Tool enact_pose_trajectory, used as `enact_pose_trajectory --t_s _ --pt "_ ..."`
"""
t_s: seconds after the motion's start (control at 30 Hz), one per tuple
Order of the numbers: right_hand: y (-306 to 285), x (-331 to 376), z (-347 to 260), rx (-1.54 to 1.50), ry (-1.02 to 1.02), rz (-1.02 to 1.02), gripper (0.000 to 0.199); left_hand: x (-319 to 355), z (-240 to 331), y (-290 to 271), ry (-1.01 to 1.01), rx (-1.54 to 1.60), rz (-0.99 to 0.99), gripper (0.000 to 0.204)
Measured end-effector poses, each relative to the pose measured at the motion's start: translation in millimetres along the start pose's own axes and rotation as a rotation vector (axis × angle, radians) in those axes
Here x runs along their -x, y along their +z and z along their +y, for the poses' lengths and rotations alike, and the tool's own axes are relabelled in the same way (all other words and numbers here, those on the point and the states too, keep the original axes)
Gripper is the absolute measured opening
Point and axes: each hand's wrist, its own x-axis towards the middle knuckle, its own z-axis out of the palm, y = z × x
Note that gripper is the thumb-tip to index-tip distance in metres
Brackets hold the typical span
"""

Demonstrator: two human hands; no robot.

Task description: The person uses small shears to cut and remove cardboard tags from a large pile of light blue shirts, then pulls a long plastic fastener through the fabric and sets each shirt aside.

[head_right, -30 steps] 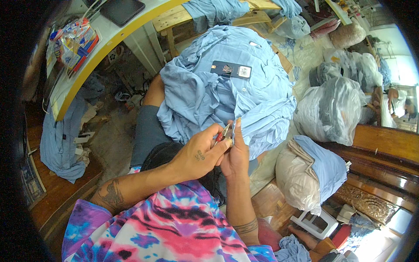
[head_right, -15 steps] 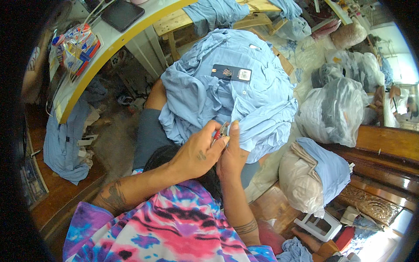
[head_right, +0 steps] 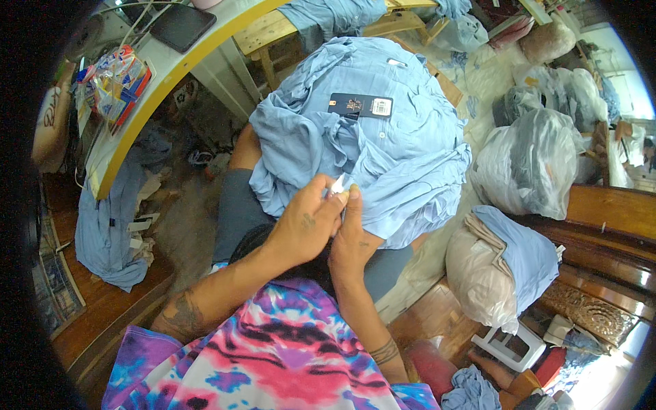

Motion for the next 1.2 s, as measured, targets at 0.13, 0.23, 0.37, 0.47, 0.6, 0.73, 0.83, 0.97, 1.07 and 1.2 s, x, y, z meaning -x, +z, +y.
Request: enact_pose_trajectory --t_s 0.13,0.23,0.37,0.47,0.6,0.73,0.83,0.97,1.07,1.2 --pt "4.6 3.0 -9.1 -0.093 0.004 -0.011 0.057 -6.9 7.0 -8.1 -0.05 0.072 -0.039 0.025" --pt "1.2 4.4 -9.9 -0.12 0.055 -0.014 0.064 -4.8 11.9 -13.4 -0.075 0.118 -0.042 0.027" --pt "-5.2 9.9 -7.8 -0.092 0.08 -0.024 0.065 -9.6 10.6 -16.1 -0.073 0.103 -0.013 0.029" --pt "-2.1 20.2 -16.2 -0.111 0.16 0.019 0.062 -9.5 8.5 -18.4 -0.079 0.107 0.009 0.029" --pt "8.3 39.3 -32.2 -0.223 0.18 0.039 0.054 -18.5 11.7 -25.4 -0.06 0.064 0.05 0.028" --pt "-11.4 45.4 -29.0 -0.314 0.387 0.062 0.036 -19.6 21.8 -32.5 -0.063 0.036 0.083 0.028" --pt "-14.2 51.9 -33.0 -0.327 0.443 0.035 0.026 -18.4 27.0 -33.7 -0.087 0.066 0.078 0.027" --pt "-23.7 59.4 -29.8 -0.343 0.518 -0.094 0.026 -5.6 27.5 -42.2 -0.153 0.145 0.078 0.025" --pt "-41.0 49.3 -15.3 -0.314 0.626 -0.328 0.035 8.1 29.5 -53.9 -0.153 0.194 0.098 0.025" --pt "-22.4 18.1 -20.5 -0.516 0.812 -0.544 0.055 20.8 52.5 -64.4 -0.112 0.32 0.046 0.025"
